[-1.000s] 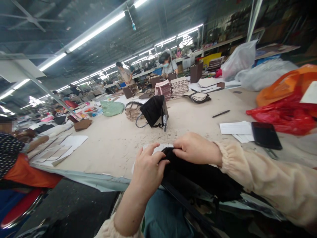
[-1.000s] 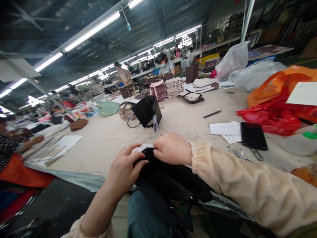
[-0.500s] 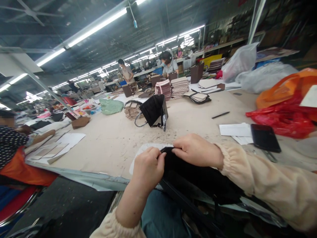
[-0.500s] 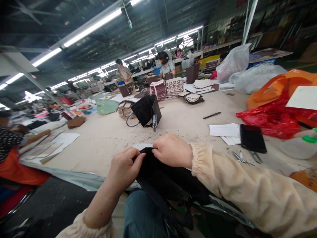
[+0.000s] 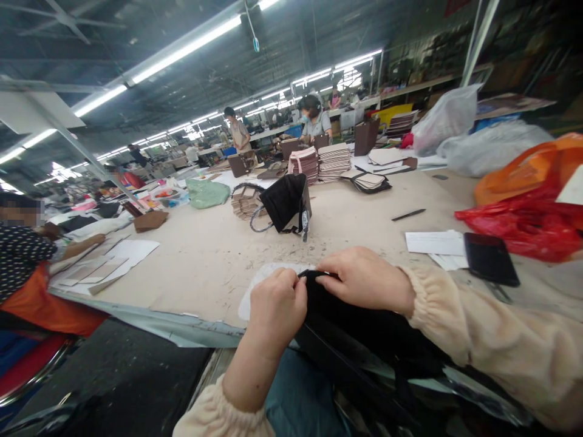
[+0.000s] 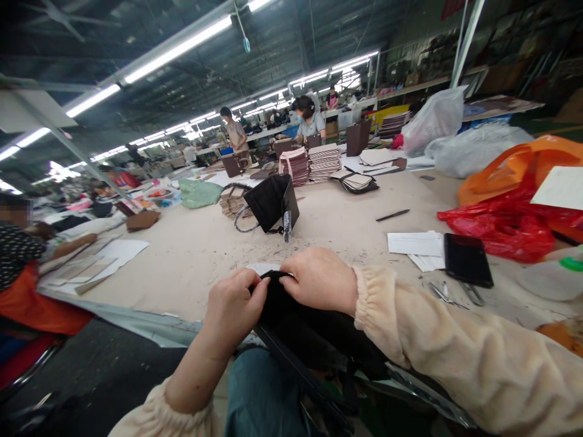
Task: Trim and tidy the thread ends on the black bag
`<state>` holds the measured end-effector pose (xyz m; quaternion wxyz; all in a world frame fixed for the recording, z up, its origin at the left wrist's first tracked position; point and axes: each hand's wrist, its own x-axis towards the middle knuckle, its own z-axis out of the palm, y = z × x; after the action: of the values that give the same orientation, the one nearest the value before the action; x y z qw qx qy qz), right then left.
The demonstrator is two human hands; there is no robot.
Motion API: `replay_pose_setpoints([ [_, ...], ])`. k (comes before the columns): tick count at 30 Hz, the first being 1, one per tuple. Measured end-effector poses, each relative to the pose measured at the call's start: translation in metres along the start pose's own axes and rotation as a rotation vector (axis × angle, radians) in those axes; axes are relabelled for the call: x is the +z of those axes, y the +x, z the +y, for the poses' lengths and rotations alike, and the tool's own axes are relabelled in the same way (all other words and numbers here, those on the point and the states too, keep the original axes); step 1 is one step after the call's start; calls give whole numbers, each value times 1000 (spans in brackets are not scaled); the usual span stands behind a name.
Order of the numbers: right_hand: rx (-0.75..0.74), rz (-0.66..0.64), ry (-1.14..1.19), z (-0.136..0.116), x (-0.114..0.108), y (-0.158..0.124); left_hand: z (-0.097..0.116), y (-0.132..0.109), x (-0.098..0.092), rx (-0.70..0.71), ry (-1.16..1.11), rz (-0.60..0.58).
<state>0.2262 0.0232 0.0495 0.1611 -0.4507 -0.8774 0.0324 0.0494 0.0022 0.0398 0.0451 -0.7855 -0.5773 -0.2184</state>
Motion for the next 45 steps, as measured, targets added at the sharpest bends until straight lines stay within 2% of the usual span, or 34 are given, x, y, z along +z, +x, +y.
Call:
replay_pose_setpoints([
  [10,-64,-21,70,0,-6,4,1,2,2,-33,-12,-6],
  [18,-157,-74,-24,2,-5,19,-1,-4,3,-11,-25,21],
  [25,-144,-43,-42,1,-1,21,-6,-6,0,28,-173,-25],
  [38,-117,-40,-100,-2,1,22,-20,-18,-15,-69,-226,-112],
  [45,-113,-40,-86,-6,0,20,-20,-19,-21,0,-218,-68],
])
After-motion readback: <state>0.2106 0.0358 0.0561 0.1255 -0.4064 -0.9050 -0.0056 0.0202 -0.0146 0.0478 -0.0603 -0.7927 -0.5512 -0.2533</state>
